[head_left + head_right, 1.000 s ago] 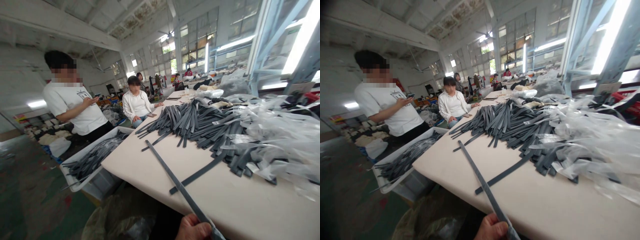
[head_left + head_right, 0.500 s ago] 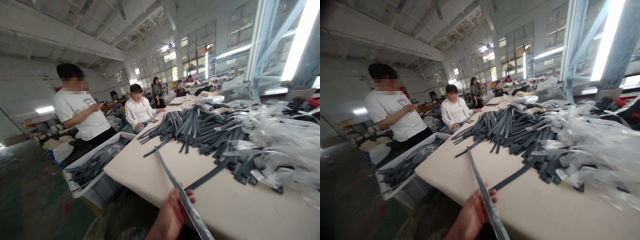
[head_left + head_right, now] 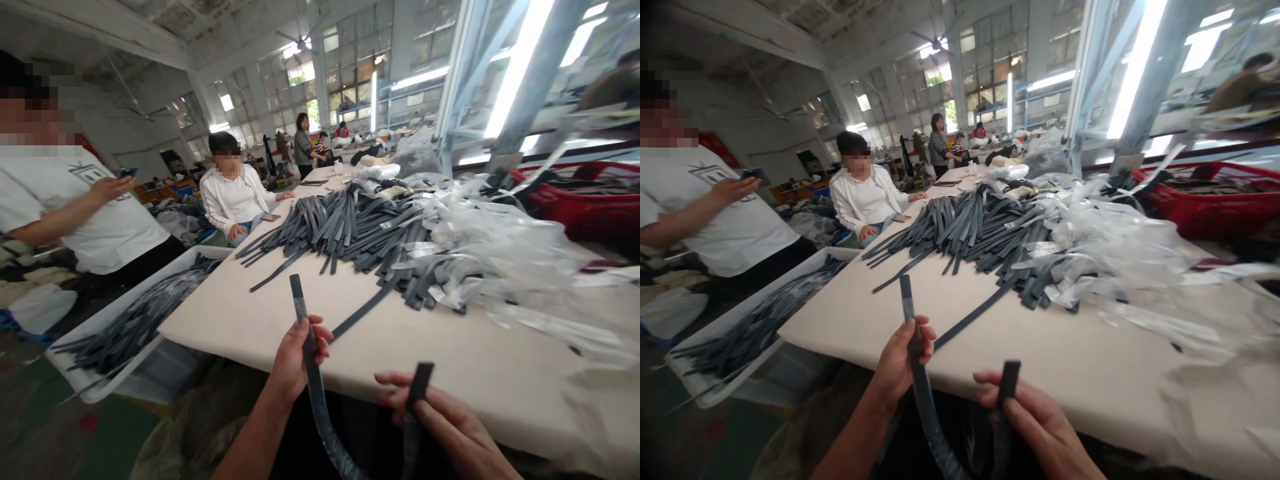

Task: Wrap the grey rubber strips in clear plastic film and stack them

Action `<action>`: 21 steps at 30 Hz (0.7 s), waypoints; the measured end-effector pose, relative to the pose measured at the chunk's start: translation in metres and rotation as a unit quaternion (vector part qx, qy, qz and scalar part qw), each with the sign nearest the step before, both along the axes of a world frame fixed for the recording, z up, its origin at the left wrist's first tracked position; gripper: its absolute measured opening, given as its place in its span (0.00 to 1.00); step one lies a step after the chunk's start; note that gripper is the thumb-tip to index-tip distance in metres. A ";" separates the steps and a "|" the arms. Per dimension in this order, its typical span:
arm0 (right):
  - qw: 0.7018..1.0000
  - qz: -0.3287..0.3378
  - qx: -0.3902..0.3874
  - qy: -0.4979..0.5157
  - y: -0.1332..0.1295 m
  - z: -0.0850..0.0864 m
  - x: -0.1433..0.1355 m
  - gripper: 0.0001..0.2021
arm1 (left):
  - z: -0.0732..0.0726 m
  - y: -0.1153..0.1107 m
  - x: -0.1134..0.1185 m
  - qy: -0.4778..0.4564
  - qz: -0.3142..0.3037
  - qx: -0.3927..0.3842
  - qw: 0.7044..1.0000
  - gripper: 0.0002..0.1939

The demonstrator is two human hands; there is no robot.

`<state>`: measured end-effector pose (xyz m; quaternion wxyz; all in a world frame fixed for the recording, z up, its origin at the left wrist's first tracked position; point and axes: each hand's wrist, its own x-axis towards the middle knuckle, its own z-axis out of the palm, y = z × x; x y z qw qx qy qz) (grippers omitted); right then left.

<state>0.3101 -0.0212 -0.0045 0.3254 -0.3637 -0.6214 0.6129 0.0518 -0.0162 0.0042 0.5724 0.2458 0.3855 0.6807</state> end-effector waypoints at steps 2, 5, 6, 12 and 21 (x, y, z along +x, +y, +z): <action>0.998 0.009 0.016 0.064 0.018 0.015 -0.021 0.18 | -0.007 -0.015 0.020 0.051 -0.085 -0.001 0.995 0.17; 0.989 0.013 0.025 0.143 0.041 0.032 -0.052 0.15 | -0.009 -0.031 0.035 0.135 -0.211 -0.003 0.968 0.19; 0.987 0.022 0.013 0.156 0.046 0.035 -0.061 0.15 | -0.008 -0.033 0.036 0.158 -0.229 -0.005 0.961 0.20; 0.986 0.024 0.013 0.165 0.049 0.037 -0.088 0.16 | 0.000 -0.029 0.041 0.231 -0.084 -0.004 0.969 0.19; 0.991 0.033 -0.046 0.125 0.043 0.029 -0.084 0.17 | 0.004 -0.027 0.044 0.310 -0.147 0.013 0.939 0.22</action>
